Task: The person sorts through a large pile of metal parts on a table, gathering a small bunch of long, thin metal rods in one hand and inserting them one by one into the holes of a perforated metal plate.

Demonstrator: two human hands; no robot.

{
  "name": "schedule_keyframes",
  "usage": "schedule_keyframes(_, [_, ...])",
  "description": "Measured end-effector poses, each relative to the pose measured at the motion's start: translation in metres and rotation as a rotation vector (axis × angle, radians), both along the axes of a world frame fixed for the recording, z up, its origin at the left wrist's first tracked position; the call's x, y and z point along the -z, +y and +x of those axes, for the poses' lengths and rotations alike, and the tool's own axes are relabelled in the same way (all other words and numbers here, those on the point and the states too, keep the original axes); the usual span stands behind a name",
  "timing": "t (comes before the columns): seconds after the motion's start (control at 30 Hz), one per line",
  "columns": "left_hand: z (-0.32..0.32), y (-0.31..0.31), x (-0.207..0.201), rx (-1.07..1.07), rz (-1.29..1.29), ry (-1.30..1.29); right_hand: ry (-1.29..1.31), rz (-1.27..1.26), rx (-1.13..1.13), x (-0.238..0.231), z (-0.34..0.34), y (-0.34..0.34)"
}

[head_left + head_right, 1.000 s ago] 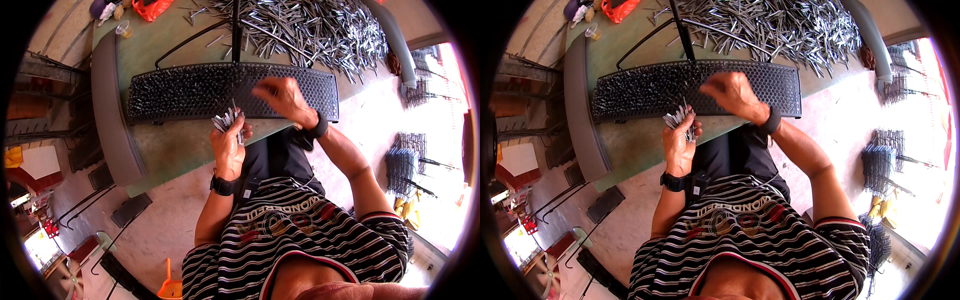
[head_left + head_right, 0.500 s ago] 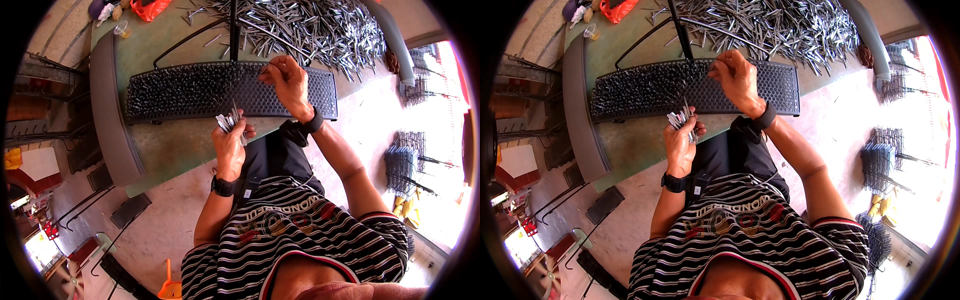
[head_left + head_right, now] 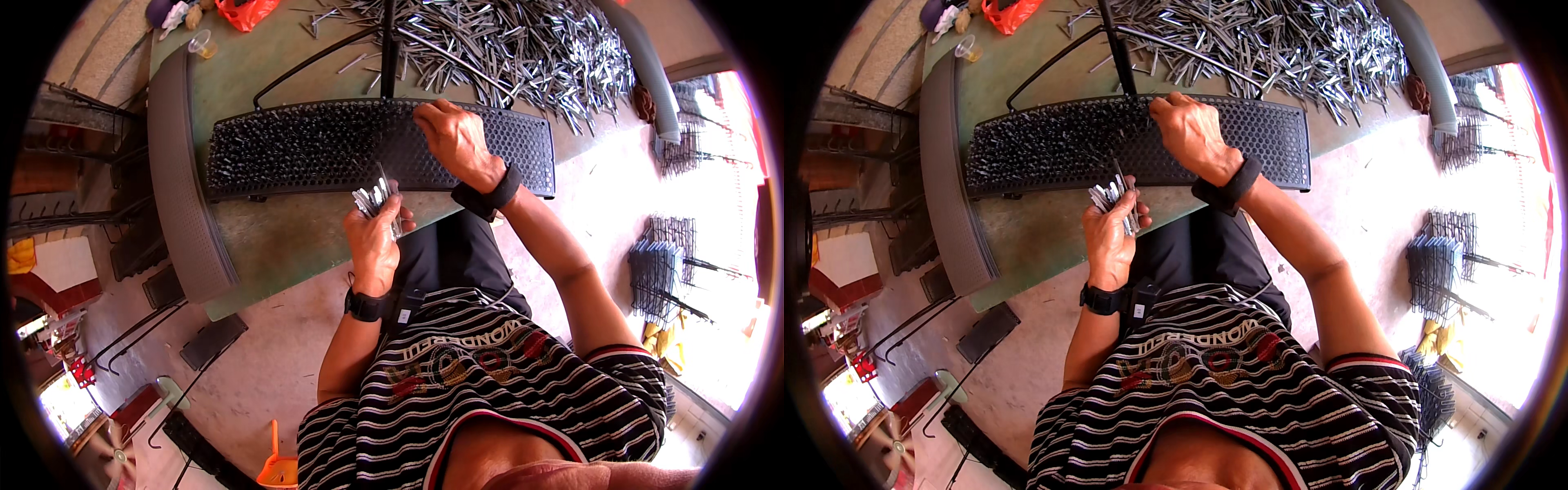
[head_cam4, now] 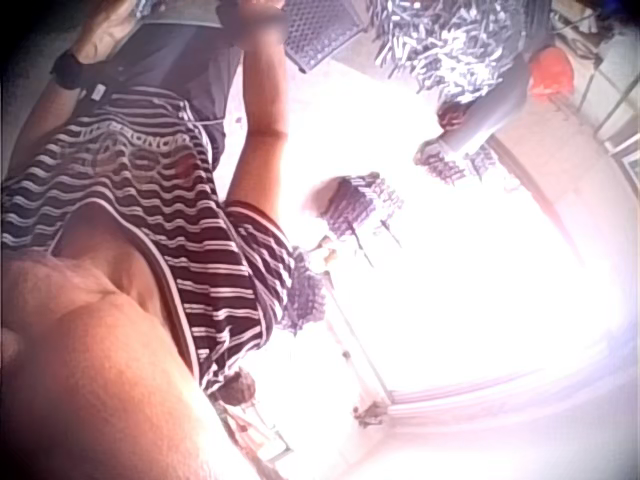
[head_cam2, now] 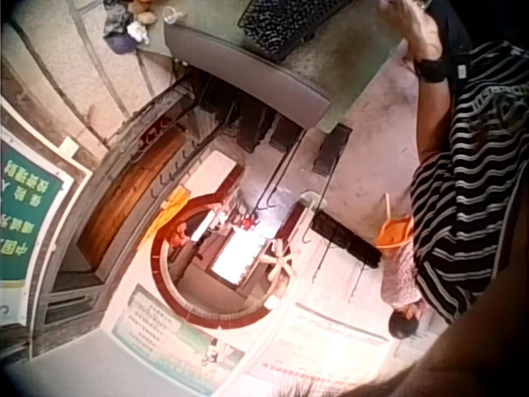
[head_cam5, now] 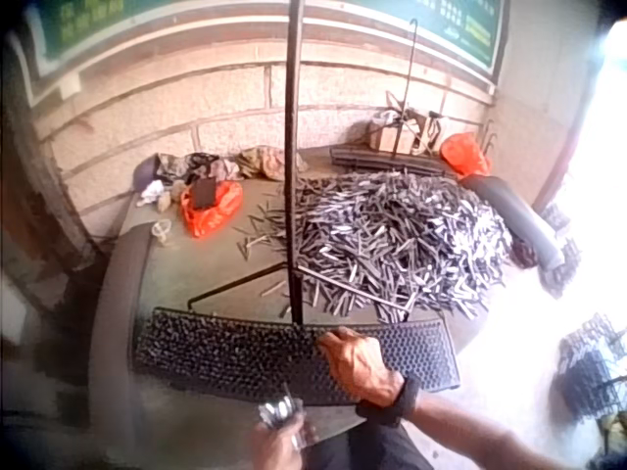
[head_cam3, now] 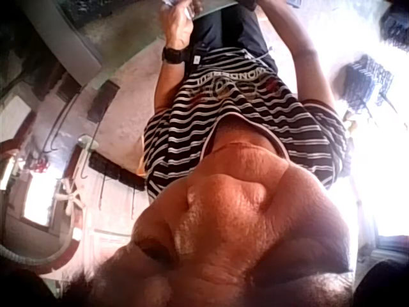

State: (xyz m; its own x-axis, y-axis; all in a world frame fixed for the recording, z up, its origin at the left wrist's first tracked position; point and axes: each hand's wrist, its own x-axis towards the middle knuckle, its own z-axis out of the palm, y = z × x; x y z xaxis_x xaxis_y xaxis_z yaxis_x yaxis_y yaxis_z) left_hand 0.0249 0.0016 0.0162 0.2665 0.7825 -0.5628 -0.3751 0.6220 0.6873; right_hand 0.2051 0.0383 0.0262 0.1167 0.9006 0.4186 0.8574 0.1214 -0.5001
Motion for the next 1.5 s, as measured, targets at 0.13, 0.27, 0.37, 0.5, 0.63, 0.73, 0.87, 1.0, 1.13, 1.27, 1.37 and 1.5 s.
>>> schedule_keyframes(0.13, [0.003,-0.002,0.000,0.062,0.041,0.003,0.357,-0.314,-0.199,-0.008,-0.013,-0.011])
schedule_keyframes(0.27, [0.007,-0.005,0.009,0.077,0.032,-0.058,0.730,-0.419,-0.108,-0.014,-0.015,-0.014])
schedule_keyframes(0.37, [0.005,-0.006,0.010,-0.004,0.022,-0.121,0.780,-0.217,0.041,-0.015,-0.012,-0.011])
schedule_keyframes(0.5, [-0.003,-0.006,0.018,-0.001,0.042,-0.087,0.659,0.006,0.066,0.000,-0.012,-0.005])
schedule_keyframes(0.63, [-0.005,-0.003,0.012,-0.049,-0.045,-0.072,0.579,0.008,0.046,0.007,-0.018,-0.001])
schedule_keyframes(0.73, [-0.005,-0.003,0.009,-0.080,-0.088,-0.058,0.525,-0.003,0.035,0.014,-0.020,0.001])
schedule_keyframes(0.87, [-0.005,-0.002,0.008,-0.092,-0.084,-0.066,0.025,0.085,-0.166,0.019,-0.012,0.005])
schedule_keyframes(1.0, [-0.005,-0.002,0.007,-0.094,-0.068,-0.082,-0.080,-0.026,-0.134,0.004,-0.016,0.003])
schedule_keyframes(1.13, [-0.003,-0.002,0.008,-0.081,-0.052,-0.111,0.342,-0.366,-0.202,-0.004,-0.025,-0.016])
schedule_keyframes(1.27, [0.001,-0.002,0.007,-0.062,-0.036,-0.090,0.715,-0.481,-0.123,-0.009,-0.026,-0.022])
schedule_keyframes(1.37, [0.000,-0.003,0.004,-0.077,-0.028,-0.082,0.903,-0.266,-0.011,-0.014,-0.028,-0.017])
schedule_keyframes(1.5, [-0.004,-0.006,0.009,-0.081,0.051,-0.114,0.781,-0.010,0.019,-0.005,-0.031,-0.008])
